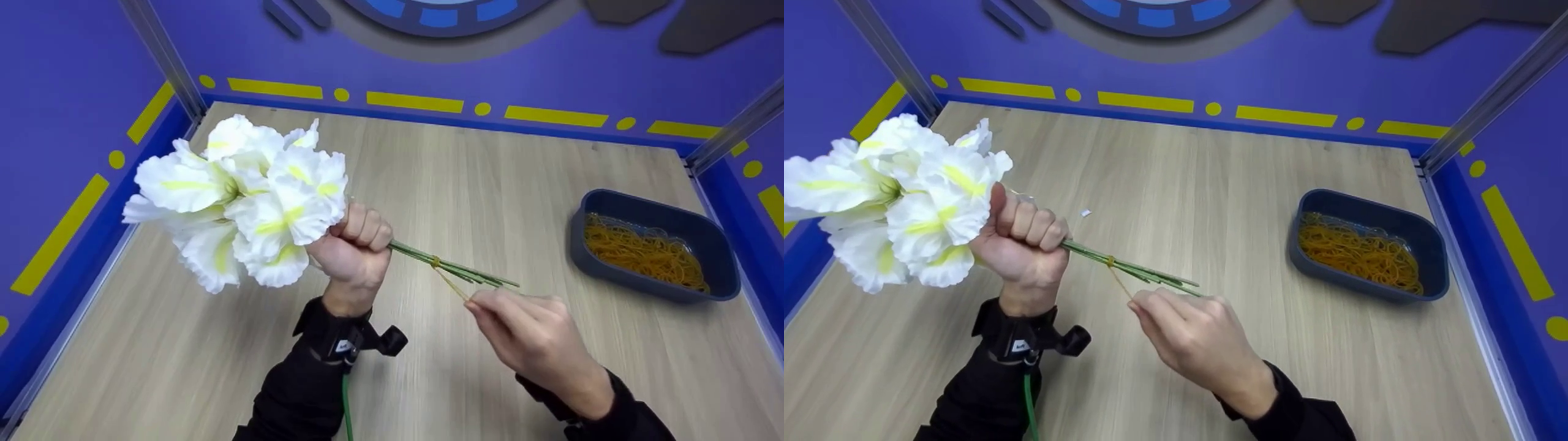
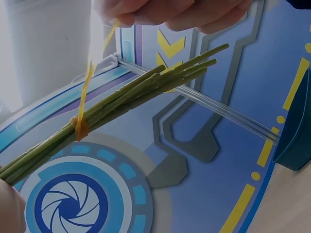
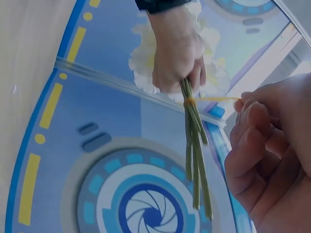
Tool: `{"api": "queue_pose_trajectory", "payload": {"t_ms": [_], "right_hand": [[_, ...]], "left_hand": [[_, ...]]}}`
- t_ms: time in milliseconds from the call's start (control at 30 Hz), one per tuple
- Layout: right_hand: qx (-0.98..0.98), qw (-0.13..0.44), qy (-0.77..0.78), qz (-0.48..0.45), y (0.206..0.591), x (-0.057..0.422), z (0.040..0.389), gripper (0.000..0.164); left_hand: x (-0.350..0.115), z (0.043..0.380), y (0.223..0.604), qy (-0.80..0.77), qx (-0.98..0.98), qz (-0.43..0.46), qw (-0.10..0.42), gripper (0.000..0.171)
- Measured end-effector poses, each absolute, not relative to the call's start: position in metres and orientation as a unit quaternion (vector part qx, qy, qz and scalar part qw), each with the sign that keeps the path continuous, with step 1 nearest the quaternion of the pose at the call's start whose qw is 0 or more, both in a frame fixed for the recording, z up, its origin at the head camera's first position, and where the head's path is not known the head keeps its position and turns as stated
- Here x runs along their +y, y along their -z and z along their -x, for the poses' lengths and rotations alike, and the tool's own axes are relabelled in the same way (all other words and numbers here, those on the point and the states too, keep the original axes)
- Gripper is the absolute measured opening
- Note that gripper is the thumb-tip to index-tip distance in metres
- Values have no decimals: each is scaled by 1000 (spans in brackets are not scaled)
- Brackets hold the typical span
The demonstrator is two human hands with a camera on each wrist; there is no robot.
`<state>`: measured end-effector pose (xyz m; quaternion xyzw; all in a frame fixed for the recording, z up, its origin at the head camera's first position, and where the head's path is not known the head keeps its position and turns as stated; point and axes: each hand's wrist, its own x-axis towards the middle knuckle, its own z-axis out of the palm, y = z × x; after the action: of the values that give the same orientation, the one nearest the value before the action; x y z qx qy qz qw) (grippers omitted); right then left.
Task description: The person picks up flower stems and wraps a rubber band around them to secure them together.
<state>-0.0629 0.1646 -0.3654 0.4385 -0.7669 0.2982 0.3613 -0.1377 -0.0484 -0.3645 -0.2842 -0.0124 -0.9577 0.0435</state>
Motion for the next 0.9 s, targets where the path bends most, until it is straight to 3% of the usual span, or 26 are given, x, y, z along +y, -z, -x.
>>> {"api": "queue_pose_trajectory", "payload": {"t_ms": [300,900], "right_hand": [[-783,362,-294,-412,353,184,67,29],[-844,281,-266,-370,332,218,71,35]], "left_hand": [[-53,137,363,955,-6,293,33,55],[-65,132,352,950,40,310,12,51]]}}
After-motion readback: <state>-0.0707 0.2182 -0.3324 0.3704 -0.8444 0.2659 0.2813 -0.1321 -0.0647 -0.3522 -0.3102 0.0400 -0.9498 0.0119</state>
